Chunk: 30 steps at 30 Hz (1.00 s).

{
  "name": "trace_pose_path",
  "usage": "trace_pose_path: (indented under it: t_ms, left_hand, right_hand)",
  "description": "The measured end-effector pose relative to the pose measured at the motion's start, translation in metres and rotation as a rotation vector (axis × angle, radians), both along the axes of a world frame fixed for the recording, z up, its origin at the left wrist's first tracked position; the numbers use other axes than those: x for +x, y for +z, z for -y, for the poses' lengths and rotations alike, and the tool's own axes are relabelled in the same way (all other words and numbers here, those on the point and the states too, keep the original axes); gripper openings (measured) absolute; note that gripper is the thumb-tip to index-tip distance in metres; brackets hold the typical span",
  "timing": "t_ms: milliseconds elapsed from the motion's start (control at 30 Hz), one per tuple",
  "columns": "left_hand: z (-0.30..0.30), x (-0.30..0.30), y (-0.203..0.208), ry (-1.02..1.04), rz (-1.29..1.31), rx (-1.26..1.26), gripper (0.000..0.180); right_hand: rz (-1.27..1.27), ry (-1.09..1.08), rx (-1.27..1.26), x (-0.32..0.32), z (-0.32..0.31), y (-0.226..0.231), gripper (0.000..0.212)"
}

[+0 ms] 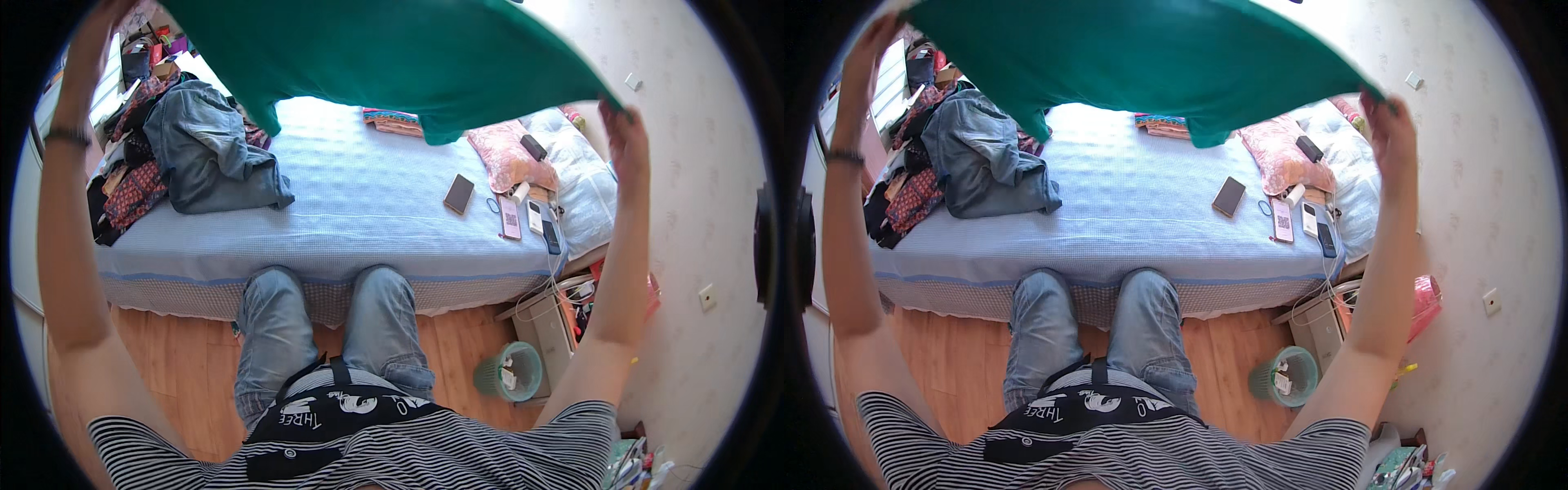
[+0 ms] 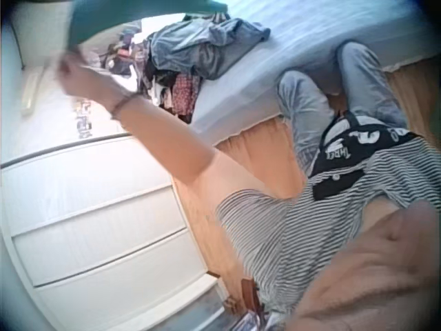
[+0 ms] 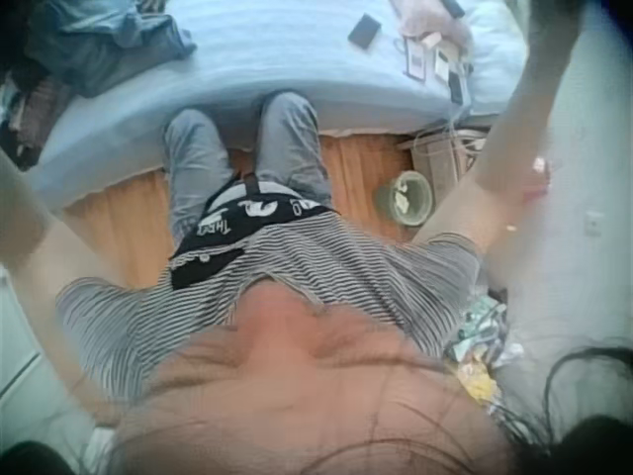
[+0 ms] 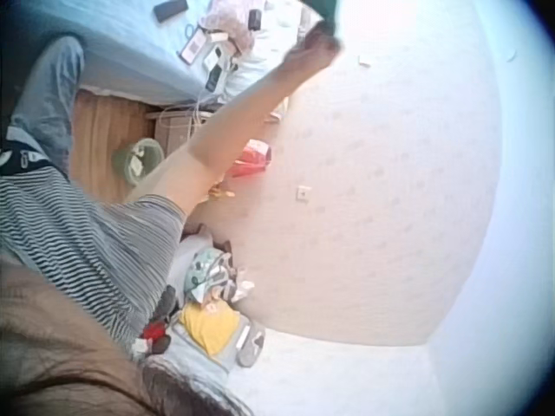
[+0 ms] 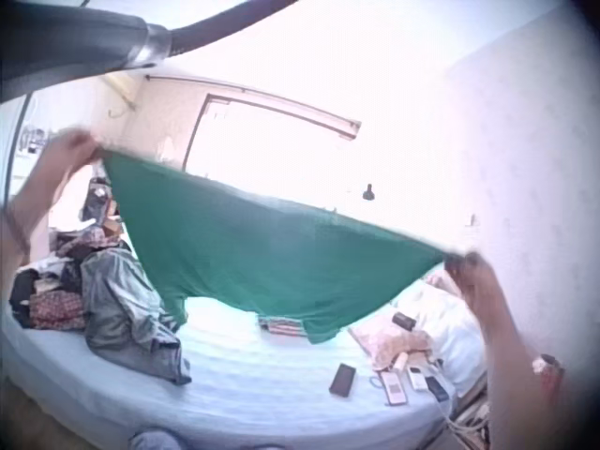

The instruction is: The person folds a pink patterned sheet and a green t-shirt on a bed. They smooth the fabric, fold the items into neat rectangles, and place them on a stack of other folded clothes.

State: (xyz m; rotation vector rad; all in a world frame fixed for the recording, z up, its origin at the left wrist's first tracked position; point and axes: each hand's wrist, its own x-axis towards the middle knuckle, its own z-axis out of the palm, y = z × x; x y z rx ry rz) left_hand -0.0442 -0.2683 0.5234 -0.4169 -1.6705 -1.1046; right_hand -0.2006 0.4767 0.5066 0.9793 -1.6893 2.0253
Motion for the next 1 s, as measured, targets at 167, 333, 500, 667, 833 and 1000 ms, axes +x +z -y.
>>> trace_pose_path:
  t_ms: [167,333,500,667,833,1000]
  left_hand:
    - [-0.086,0.057,-0.189,0.015,0.401,-0.18,0.002]
    - [-0.136,0.097,-0.342,0.032,0.566,0.035,0.005]
    - [-0.146,0.117,-0.436,0.002,0.731,0.287,0.006]
    - [-0.131,0.161,-0.434,-0.107,0.845,0.458,0.008]
    - [-0.137,0.215,-0.391,-0.161,0.956,0.298,0.012]
    - [-0.152,0.257,-0.422,-0.211,1.075,0.273,0.011]
  right_hand:
    - [0.218,-0.128,0.098,0.06,-0.021,-0.181,0.013]
    - [0.538,-0.246,-0.017,0.09,-0.018,-0.35,0.019]
    - [0.638,-0.365,0.067,0.133,-0.03,-0.439,0.021]
    - [0.666,-0.43,0.126,0.182,-0.054,-0.439,0.015]
    - [0.744,-0.456,0.148,0.238,-0.08,-0.415,0.014]
    - [0.907,-0.426,0.21,0.275,-0.094,-0.43,0.017]
